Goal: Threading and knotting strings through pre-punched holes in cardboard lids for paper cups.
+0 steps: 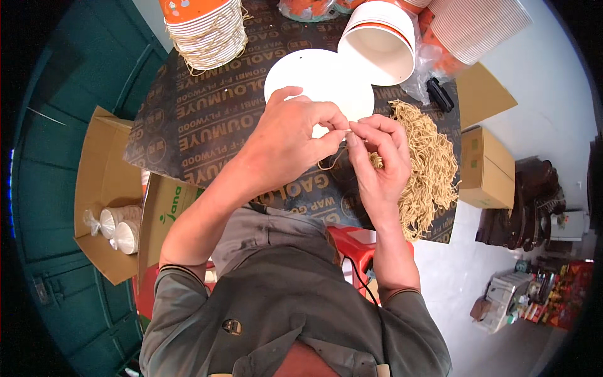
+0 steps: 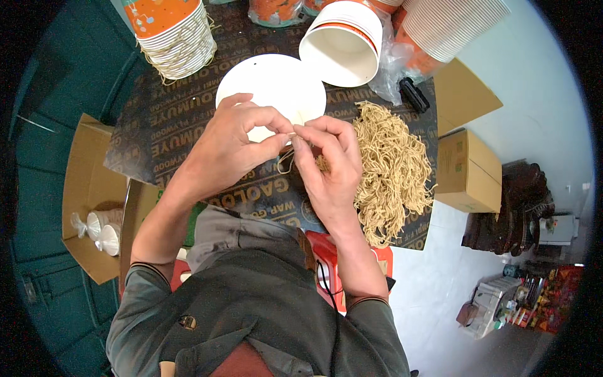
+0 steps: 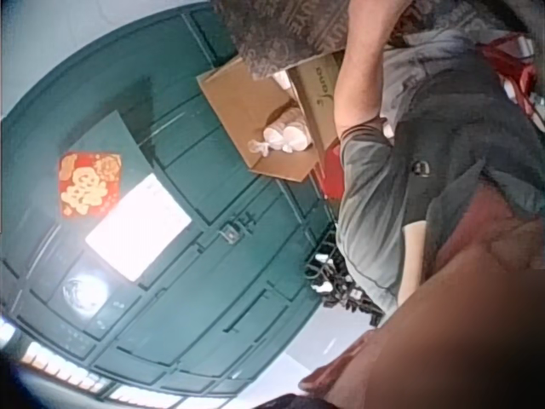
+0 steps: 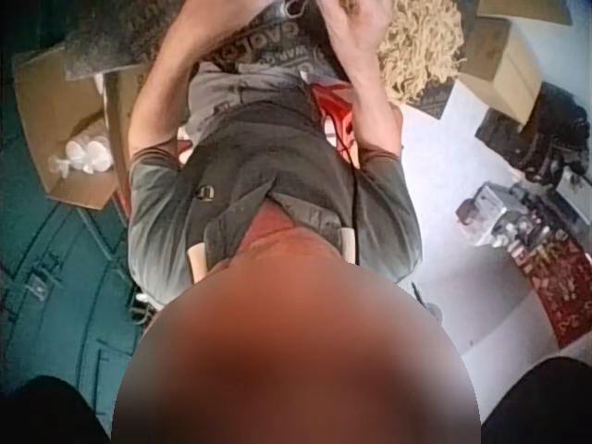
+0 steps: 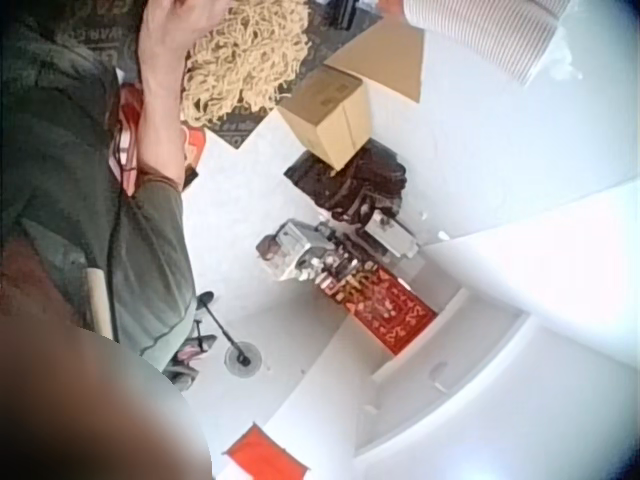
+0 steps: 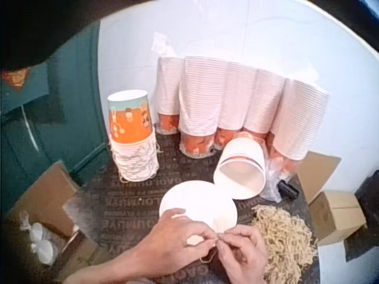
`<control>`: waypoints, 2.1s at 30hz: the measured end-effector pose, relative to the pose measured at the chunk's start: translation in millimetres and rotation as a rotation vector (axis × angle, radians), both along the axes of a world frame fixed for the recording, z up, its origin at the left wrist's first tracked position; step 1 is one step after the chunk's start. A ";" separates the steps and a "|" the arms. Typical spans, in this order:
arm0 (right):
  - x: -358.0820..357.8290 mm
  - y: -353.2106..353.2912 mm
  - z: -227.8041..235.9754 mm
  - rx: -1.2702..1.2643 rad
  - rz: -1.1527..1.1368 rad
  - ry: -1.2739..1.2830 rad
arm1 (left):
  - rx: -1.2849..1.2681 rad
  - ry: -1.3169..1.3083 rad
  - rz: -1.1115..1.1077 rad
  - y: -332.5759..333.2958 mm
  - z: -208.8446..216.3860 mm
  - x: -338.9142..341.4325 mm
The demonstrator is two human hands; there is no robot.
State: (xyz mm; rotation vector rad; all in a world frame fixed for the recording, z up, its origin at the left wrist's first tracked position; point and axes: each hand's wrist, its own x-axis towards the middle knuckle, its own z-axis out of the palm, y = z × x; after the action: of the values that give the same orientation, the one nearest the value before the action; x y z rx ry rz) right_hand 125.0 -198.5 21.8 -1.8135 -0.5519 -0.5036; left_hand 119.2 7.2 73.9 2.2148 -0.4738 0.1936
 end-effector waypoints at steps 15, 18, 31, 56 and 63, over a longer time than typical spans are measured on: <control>0.6 -16.8 20.8 0.030 0.125 0.387 | 0.064 -0.212 0.166 -21.2 -9.6 -13.0; 3.1 -18.3 22.3 0.022 0.162 0.378 | -0.074 -0.262 0.199 -27.7 -14.5 -12.7; 0.4 -12.8 12.2 0.180 0.140 0.374 | 0.114 -0.438 0.246 -34.0 -23.2 -24.7; -3.3 -19.6 -11.0 0.281 0.129 0.554 | 0.058 -0.403 0.277 -32.5 -30.5 -15.5; 8.9 -39.7 22.4 0.632 0.321 0.685 | 0.038 -0.301 0.258 -31.8 -24.2 -19.2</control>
State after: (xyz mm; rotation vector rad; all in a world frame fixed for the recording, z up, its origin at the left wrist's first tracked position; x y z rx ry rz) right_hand 133.9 -238.2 44.2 -1.1486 -0.1624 0.1679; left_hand 100.0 -24.6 49.7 2.2890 -0.3521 0.6670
